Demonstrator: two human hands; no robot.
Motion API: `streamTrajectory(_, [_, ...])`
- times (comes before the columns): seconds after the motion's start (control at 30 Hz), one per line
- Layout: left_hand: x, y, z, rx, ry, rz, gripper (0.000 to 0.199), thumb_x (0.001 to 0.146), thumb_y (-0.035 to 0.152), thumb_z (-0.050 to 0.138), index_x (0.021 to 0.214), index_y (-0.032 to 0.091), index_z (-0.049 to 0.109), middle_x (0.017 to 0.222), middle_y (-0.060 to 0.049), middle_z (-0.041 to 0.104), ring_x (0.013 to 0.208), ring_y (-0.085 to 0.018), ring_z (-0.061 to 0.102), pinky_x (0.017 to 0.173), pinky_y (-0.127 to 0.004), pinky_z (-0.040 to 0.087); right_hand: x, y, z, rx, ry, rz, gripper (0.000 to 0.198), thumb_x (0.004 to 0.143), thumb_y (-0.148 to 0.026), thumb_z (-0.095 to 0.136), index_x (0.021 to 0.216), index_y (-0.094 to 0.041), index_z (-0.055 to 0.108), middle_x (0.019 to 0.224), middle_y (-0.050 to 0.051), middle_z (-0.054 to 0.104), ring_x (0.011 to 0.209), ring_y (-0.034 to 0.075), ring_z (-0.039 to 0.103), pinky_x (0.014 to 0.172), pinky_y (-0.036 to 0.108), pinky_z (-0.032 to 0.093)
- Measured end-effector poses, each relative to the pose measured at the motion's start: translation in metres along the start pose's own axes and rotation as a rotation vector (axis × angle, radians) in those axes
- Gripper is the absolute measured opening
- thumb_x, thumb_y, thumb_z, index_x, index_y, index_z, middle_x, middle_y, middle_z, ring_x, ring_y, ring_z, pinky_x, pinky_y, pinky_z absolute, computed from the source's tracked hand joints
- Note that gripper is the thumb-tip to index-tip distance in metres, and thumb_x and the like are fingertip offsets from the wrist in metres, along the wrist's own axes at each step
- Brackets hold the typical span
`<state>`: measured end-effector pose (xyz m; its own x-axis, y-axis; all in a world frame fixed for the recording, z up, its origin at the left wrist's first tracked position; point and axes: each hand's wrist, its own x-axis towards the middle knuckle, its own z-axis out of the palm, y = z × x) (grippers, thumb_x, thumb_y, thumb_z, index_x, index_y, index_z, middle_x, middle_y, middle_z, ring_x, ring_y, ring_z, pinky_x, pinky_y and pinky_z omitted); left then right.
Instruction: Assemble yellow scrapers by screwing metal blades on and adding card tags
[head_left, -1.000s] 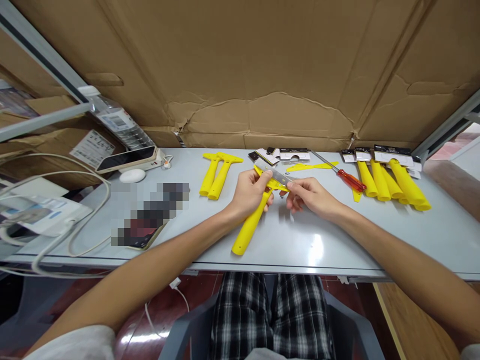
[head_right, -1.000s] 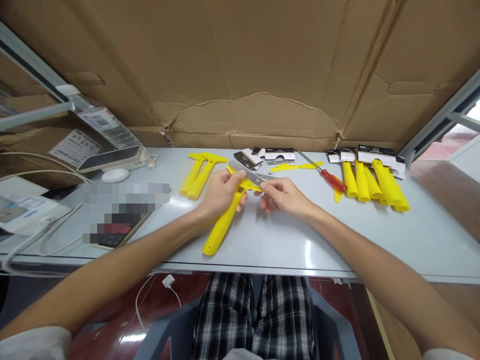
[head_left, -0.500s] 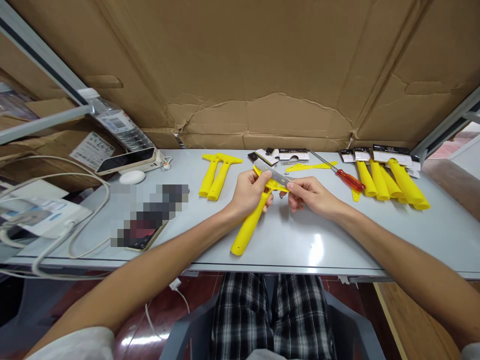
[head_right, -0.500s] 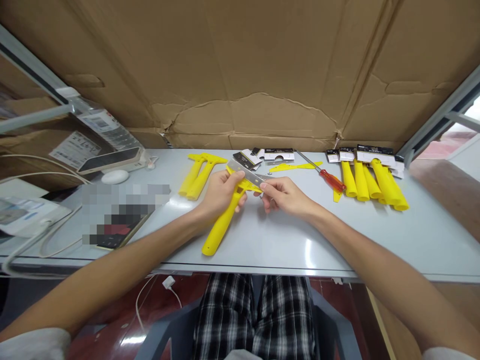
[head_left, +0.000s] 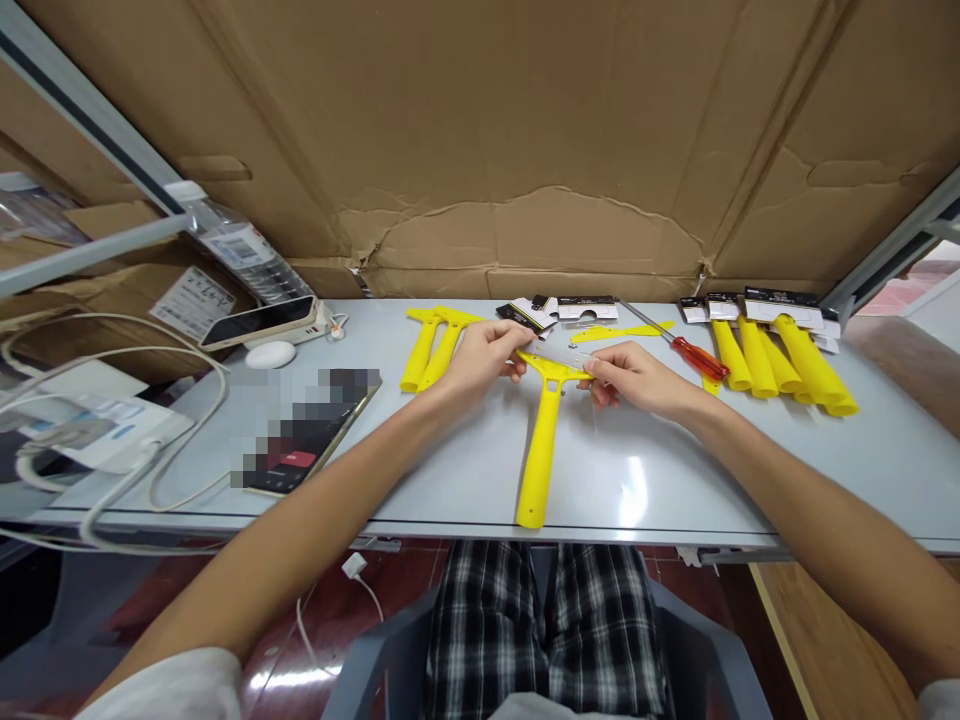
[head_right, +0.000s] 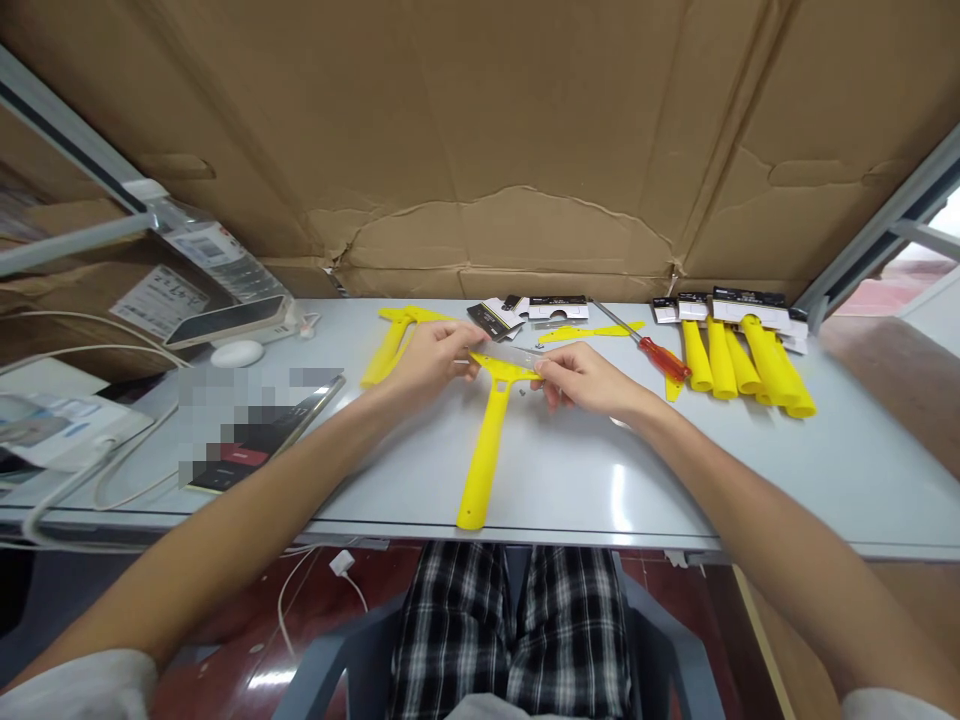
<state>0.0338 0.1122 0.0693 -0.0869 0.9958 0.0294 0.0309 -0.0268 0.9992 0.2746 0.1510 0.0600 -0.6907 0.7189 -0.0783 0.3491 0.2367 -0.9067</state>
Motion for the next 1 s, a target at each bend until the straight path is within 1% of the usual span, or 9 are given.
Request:
streamTrajectory(0.13, [0.001, 0.002, -0.003, 0.070, -0.118, -0.027, 0.019, 0.077, 0.030, 0.080, 0.077, 0.013, 0.072, 0.071, -0.002, 0.066, 0.054, -0.009, 0.059, 0.052, -0.024, 0.049, 0.001, -0.001, -0.002, -0.020, 0.048, 0.019, 0.048, 0.101, -0.048, 0.049, 0.081, -0.008, 0.063, 0.077, 0.009, 0.066, 0.063, 0.005, 0.057, 0.056, 0.015, 0.047])
streamTrajectory(0.2, [-0.001, 0.002, 0.000, 0.075, -0.107, -0.039, 0.019, 0.078, 0.026, 0.080, 0.088, 0.013, 0.072, 0.068, -0.001, 0.067, 0.054, -0.010, 0.060, 0.054, -0.024, 0.051, 0.002, -0.003, -0.001, 0.015, 0.071, 0.044, 0.042, 0.102, -0.043, 0.048, 0.083, -0.008, 0.062, 0.081, 0.010, 0.067, 0.064, 0.007, 0.061, 0.054, 0.016, 0.048])
streamTrajectory(0.27, [-0.003, 0.003, 0.002, 0.079, -0.079, -0.042, 0.029, 0.078, 0.021, 0.080, 0.103, 0.014, 0.069, 0.065, 0.002, 0.067, 0.054, -0.011, 0.061, 0.057, -0.025, 0.054, 0.003, -0.006, 0.001, 0.091, 0.090, 0.095, 0.034, 0.102, -0.036, 0.047, 0.087, -0.008, 0.059, 0.087, 0.010, 0.068, 0.065, 0.009, 0.064, 0.052, 0.019, 0.048])
streamTrajectory(0.33, [-0.006, 0.003, 0.005, 0.083, -0.064, -0.021, 0.037, 0.079, 0.017, 0.079, 0.112, 0.016, 0.062, 0.064, 0.004, 0.067, 0.054, -0.011, 0.064, 0.059, -0.026, 0.056, 0.003, -0.007, 0.004, 0.191, 0.107, 0.152, 0.027, 0.101, -0.032, 0.045, 0.093, -0.009, 0.057, 0.090, 0.010, 0.068, 0.063, 0.010, 0.065, 0.050, 0.021, 0.048])
streamTrajectory(0.5, [-0.009, -0.001, 0.008, 0.100, -0.064, 0.070, 0.036, 0.082, 0.017, 0.076, 0.109, 0.020, 0.052, 0.066, 0.006, 0.066, 0.055, -0.012, 0.068, 0.059, -0.024, 0.055, 0.003, -0.009, 0.010, 0.421, 0.142, 0.236, 0.024, 0.100, -0.034, 0.049, 0.107, -0.012, 0.055, 0.087, 0.007, 0.066, 0.057, 0.010, 0.062, 0.044, 0.021, 0.043])
streamTrajectory(0.6, [-0.009, -0.003, 0.009, 0.105, -0.052, 0.108, 0.036, 0.083, 0.018, 0.076, 0.108, 0.022, 0.050, 0.068, 0.006, 0.067, 0.056, -0.012, 0.069, 0.058, -0.023, 0.055, 0.002, -0.012, 0.013, 0.471, 0.160, 0.289, 0.025, 0.099, -0.033, 0.053, 0.112, -0.012, 0.056, 0.085, 0.006, 0.067, 0.052, 0.008, 0.058, 0.040, 0.020, 0.035])
streamTrajectory(0.7, [-0.010, -0.003, 0.011, 0.101, -0.031, 0.124, 0.035, 0.083, 0.017, 0.075, 0.106, 0.022, 0.050, 0.070, 0.006, 0.067, 0.055, -0.011, 0.068, 0.057, -0.023, 0.054, 0.003, -0.014, 0.014, 0.496, 0.181, 0.305, 0.023, 0.100, -0.029, 0.054, 0.113, -0.011, 0.058, 0.083, 0.005, 0.067, 0.051, 0.006, 0.055, 0.040, 0.018, 0.033])
streamTrajectory(0.87, [-0.009, -0.005, 0.014, 0.072, -0.031, 0.033, 0.031, 0.082, 0.016, 0.073, 0.106, 0.019, 0.054, 0.070, 0.005, 0.066, 0.055, -0.011, 0.066, 0.057, -0.023, 0.054, 0.004, -0.013, 0.017, 0.507, 0.192, 0.270, 0.019, 0.100, -0.027, 0.055, 0.108, -0.010, 0.059, 0.079, 0.004, 0.065, 0.052, 0.005, 0.055, 0.042, 0.018, 0.036])
streamTrajectory(1.0, [-0.010, -0.012, 0.018, -0.053, -0.103, -0.087, 0.030, 0.083, 0.021, 0.074, 0.108, 0.017, 0.057, 0.077, -0.001, 0.072, 0.059, -0.013, 0.068, 0.059, -0.027, 0.058, 0.002, -0.011, 0.020, 0.506, 0.152, 0.234, 0.020, 0.100, -0.029, 0.058, 0.101, -0.009, 0.057, 0.080, 0.004, 0.066, 0.054, 0.004, 0.056, 0.045, 0.018, 0.041])
